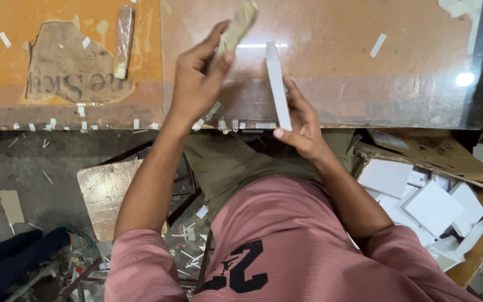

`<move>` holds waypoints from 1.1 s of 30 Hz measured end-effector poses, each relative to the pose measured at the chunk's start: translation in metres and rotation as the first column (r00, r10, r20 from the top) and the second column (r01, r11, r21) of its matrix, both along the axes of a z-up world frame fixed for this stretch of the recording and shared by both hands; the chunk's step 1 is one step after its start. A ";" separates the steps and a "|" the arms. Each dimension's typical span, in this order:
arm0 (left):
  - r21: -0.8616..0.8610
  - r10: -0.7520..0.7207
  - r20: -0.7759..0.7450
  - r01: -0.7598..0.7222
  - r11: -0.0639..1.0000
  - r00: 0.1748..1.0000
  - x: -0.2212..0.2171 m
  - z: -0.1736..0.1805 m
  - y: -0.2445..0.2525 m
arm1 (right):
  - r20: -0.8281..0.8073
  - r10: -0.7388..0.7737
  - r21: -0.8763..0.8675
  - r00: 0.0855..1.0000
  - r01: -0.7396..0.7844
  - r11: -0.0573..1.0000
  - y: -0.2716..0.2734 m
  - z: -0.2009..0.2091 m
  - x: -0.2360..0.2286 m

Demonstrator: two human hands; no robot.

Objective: The person sands the edges and surfaces of small white rectangular frames using a sanding block. They handle each frame one at a time, rotating it to sand multiple sides, then place the finished frames into a nearby cardboard box.

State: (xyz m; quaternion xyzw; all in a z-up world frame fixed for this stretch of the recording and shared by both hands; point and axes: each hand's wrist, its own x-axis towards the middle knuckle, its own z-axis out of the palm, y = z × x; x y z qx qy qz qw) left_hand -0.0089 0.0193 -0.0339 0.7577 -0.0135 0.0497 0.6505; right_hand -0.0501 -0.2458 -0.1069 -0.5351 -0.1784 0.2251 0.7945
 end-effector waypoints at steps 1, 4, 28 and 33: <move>-0.006 -0.108 0.059 0.109 0.994 0.992 0.004 -0.002 0.000 | 0.006 0.034 -0.035 0.999 -0.034 0.999 0.001 0.004 0.005; 0.006 -0.327 0.070 0.327 0.945 0.942 -0.015 -0.003 -0.016 | 0.008 0.136 -0.174 0.991 -0.132 0.976 0.004 0.012 0.004; 0.737 -0.154 0.179 -0.029 0.675 0.972 -0.008 0.008 -0.026 | 0.332 -0.036 -0.204 0.943 0.109 0.973 0.010 -0.022 0.009; 0.744 -0.147 0.254 -0.096 0.661 0.956 0.005 0.002 -0.027 | 0.255 -0.091 -0.178 0.963 0.140 0.974 0.011 -0.005 0.011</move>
